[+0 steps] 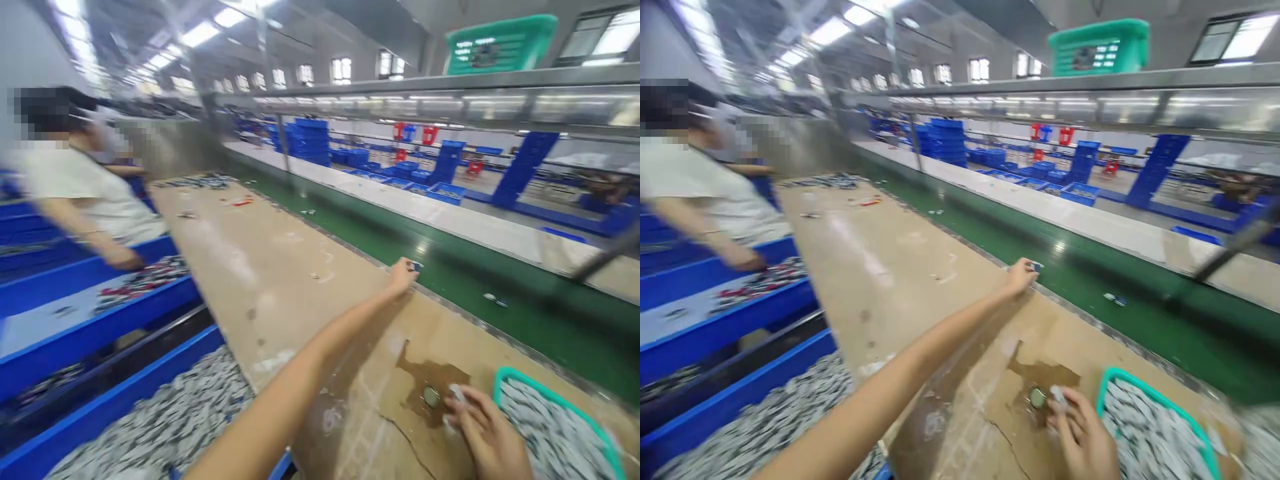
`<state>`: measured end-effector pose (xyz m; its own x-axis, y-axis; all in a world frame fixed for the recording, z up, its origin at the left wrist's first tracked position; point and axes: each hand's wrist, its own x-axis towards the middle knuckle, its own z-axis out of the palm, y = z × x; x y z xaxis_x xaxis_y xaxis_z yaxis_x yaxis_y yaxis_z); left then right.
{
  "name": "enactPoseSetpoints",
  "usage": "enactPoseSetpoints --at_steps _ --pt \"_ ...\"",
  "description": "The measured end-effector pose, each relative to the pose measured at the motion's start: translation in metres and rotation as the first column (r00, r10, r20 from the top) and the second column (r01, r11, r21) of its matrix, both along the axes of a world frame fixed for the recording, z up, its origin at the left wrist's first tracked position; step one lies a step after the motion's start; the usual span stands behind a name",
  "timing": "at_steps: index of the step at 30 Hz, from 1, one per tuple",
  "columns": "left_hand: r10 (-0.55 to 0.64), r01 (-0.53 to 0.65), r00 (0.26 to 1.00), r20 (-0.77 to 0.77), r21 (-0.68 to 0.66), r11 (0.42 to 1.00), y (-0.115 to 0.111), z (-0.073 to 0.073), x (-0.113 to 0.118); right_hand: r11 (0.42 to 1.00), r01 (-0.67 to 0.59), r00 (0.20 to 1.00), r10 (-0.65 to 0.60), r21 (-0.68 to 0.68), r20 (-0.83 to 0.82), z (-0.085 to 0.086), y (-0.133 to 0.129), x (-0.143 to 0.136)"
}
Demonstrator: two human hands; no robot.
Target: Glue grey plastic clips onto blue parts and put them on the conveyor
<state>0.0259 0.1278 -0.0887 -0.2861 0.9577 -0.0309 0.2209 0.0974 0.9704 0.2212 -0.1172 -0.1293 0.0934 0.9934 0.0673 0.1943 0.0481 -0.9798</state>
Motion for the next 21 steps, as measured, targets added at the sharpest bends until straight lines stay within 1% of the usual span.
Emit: enactPoseSetpoints --at_steps 2,3,4,6,8,11,13,16,18,21 --pt "0.002 0.002 0.996 -0.088 0.05 0.999 0.014 -0.005 0.002 0.991 -0.041 0.988 0.021 0.128 0.155 0.013 0.001 -0.001" --pt "0.006 0.003 0.992 -0.129 0.067 0.998 0.02 -0.008 0.003 0.983 -0.031 0.972 -0.013 0.181 0.236 0.018 0.002 -0.002" --pt "0.01 0.005 0.986 -0.169 0.087 0.996 0.025 -0.011 0.004 0.978 -0.023 0.959 -0.037 0.208 0.281 0.022 0.002 -0.002" --pt "0.011 0.019 0.969 -0.247 0.12 0.993 0.029 -0.018 0.005 0.978 -0.028 0.95 -0.038 0.205 0.311 0.027 0.001 -0.001" --pt "-0.003 0.056 0.945 -0.327 0.153 0.987 0.026 -0.022 0.008 0.985 -0.017 0.957 -0.034 0.172 0.289 0.027 -0.001 -0.002" --pt "-0.084 0.183 0.897 -0.434 0.19 0.965 0.018 -0.027 0.022 0.989 0.012 0.965 -0.05 0.147 0.259 0.024 -0.003 -0.003" --pt "-0.18 0.302 0.859 -0.48 0.189 0.934 0.015 -0.029 0.041 0.988 0.02 0.961 -0.062 0.156 0.269 0.022 -0.003 -0.005" --pt "-0.335 0.464 0.8 -0.498 0.159 0.871 0.018 -0.029 0.08 0.985 0.032 0.945 -0.086 0.172 0.317 0.025 -0.003 -0.008" --pt "-0.416 0.537 0.774 -0.478 0.146 0.831 0.025 -0.027 0.11 0.986 0.033 0.936 -0.089 0.166 0.34 0.027 -0.003 -0.01" --pt "-0.495 0.588 0.769 -0.404 0.145 0.796 0.04 -0.023 0.146 0.988 0.043 0.932 -0.093 0.146 0.351 0.028 -0.003 -0.011"
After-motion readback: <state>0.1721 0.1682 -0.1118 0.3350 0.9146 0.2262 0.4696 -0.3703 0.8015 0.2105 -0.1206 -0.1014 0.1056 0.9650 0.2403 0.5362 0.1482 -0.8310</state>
